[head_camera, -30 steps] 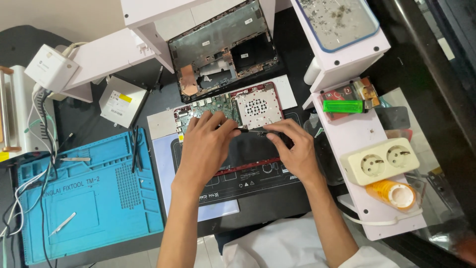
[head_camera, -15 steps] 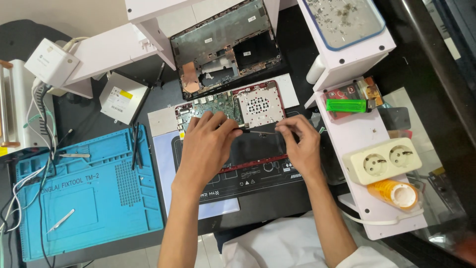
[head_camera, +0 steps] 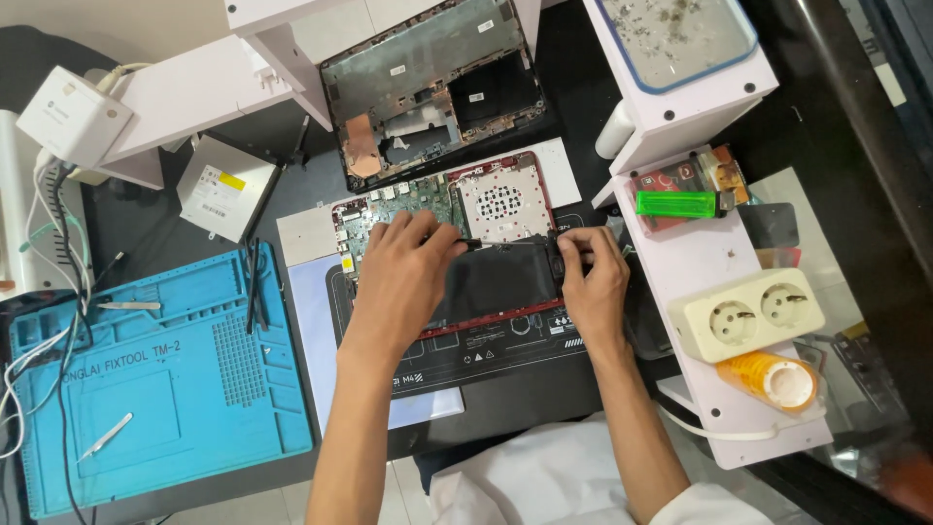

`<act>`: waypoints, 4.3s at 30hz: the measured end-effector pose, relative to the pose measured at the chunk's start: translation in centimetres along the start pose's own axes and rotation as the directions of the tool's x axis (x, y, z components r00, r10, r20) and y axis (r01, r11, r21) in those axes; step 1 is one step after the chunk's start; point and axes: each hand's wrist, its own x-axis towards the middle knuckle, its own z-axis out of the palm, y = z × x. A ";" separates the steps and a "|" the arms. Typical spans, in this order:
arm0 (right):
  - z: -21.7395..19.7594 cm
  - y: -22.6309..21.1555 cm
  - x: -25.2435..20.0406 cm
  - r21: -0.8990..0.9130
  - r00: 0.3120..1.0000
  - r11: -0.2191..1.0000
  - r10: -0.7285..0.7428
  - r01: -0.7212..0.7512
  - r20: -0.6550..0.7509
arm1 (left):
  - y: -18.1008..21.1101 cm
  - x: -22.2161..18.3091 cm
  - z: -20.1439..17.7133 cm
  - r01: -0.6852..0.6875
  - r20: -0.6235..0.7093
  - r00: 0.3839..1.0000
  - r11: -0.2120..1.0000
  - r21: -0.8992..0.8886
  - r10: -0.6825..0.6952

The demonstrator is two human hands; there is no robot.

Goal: Disassembling a laptop to remove the motherboard and internal components.

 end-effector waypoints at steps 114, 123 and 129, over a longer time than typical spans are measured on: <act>-1.7 -5.3 1.1 -0.120 0.812 0.984 -0.034 0.128 0.582 | -3.8 -14.7 8.2 0.607 -0.403 0.645 0.755 -0.247 -0.650; 0.2 -0.1 1.1 0.575 0.952 0.795 0.009 -0.194 0.307 | -4.8 -12.5 5.8 0.488 -0.168 0.454 0.402 -0.775 -0.875; 4.3 -0.7 5.2 0.625 0.935 0.696 0.244 -0.353 0.256 | -9.7 -6.5 5.9 0.440 -0.092 0.451 0.311 -0.842 -0.888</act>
